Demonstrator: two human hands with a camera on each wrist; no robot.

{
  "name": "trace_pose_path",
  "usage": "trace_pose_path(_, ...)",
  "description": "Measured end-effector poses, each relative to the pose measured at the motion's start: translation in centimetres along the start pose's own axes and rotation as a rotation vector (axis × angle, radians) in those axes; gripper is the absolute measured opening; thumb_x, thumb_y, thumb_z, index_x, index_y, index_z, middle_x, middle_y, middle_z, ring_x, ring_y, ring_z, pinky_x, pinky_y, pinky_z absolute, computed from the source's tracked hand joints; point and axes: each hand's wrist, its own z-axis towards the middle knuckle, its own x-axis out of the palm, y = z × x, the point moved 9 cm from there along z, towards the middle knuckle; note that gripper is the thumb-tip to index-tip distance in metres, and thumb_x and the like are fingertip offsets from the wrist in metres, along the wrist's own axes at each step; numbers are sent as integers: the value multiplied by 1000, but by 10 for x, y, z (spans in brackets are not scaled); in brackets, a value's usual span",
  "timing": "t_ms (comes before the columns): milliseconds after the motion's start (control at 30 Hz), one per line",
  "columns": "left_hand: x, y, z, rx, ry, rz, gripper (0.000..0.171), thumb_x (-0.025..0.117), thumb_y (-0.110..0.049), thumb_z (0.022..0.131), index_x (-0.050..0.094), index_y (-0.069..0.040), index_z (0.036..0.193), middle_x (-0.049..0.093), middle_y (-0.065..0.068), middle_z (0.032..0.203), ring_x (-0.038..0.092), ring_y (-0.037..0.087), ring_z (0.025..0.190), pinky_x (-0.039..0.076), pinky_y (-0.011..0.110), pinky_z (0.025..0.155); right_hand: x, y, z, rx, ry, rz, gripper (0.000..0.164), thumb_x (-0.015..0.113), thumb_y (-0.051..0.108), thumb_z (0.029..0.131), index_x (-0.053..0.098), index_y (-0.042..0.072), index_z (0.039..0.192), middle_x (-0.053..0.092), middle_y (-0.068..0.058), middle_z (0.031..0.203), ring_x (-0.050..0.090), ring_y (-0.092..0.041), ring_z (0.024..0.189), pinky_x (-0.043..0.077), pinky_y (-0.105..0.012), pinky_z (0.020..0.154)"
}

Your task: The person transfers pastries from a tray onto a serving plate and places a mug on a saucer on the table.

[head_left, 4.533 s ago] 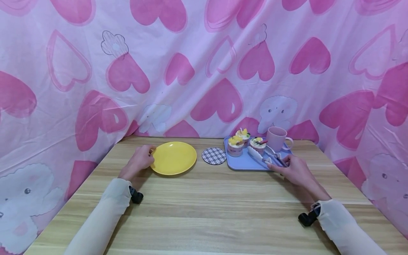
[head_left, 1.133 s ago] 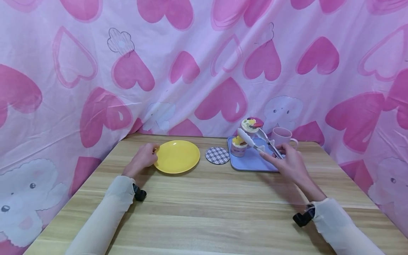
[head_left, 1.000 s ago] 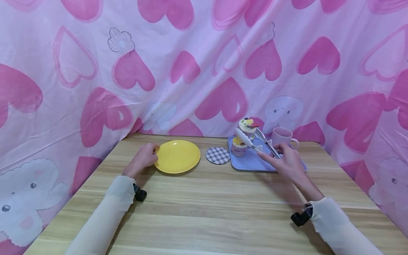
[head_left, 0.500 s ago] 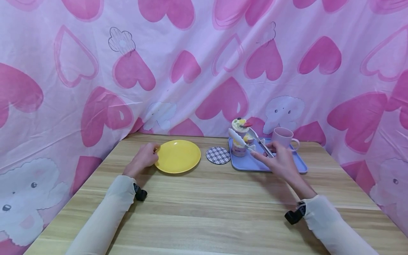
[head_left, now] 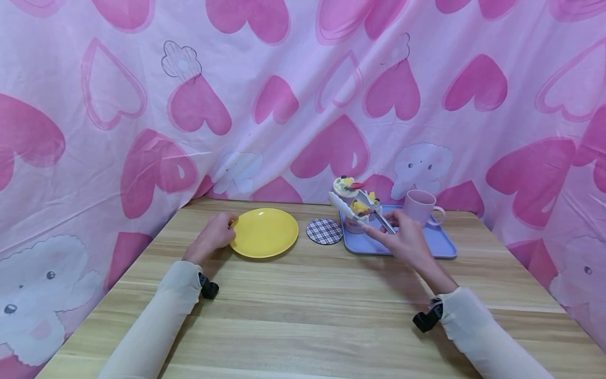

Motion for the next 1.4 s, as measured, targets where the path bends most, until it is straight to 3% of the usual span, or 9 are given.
trace_pose_path(233, 0, -2, 1, 13, -4, 16, 58, 55, 4, 97, 51, 9, 155, 58, 31, 151, 60, 37, 116, 56, 52, 110, 10, 4, 1, 5, 20, 26, 78, 81, 68, 87, 61, 6, 130, 68, -16, 111, 58, -28, 92, 52, -28, 64)
trace_pose_path(467, -2, -2, 1, 36, -15, 33, 57, 55, 3, 96, 53, 8, 152, 62, 29, 143, 60, 36, 112, 58, 47, 101, 19, 7, 0, -1, 38, 47, 76, 83, 67, 85, 60, 10, 130, 64, -13, 99, 57, -26, 88, 47, -28, 58)
trace_pose_path(667, -2, -2, 1, 31, -13, 29, 57, 55, 4, 96, 53, 8, 153, 62, 28, 143, 61, 36, 113, 58, 44, 99, 26, 7, 1, 21, 60, 41, 76, 82, 69, 85, 59, 11, 129, 66, -13, 100, 57, -27, 88, 47, -28, 61)
trace_pose_path(833, -2, -2, 1, 19, -9, 26, 58, 54, 4, 96, 52, 8, 154, 61, 29, 145, 60, 36, 114, 58, 45, 101, 32, 12, 1, -24, 67, 41, 74, 83, 64, 87, 61, 7, 128, 67, -16, 110, 56, -27, 98, 50, -31, 71)
trace_pose_path(1000, -2, -1, 1, 28, -18, 41, 58, 54, 4, 96, 52, 9, 153, 61, 29, 146, 59, 37, 115, 57, 47, 103, 40, 17, 3, -71, 76, 60, 67, 86, 56, 88, 63, 5, 124, 69, -14, 104, 57, -26, 93, 50, -30, 70)
trace_pose_path(1400, 0, 0, 1, 19, -11, 28, 58, 54, 5, 96, 51, 9, 154, 59, 30, 150, 59, 38, 117, 57, 52, 109, 62, 18, 2, -70, 139, 65, 70, 88, 57, 85, 63, 5, 124, 69, -8, 94, 59, -24, 88, 50, -30, 70)
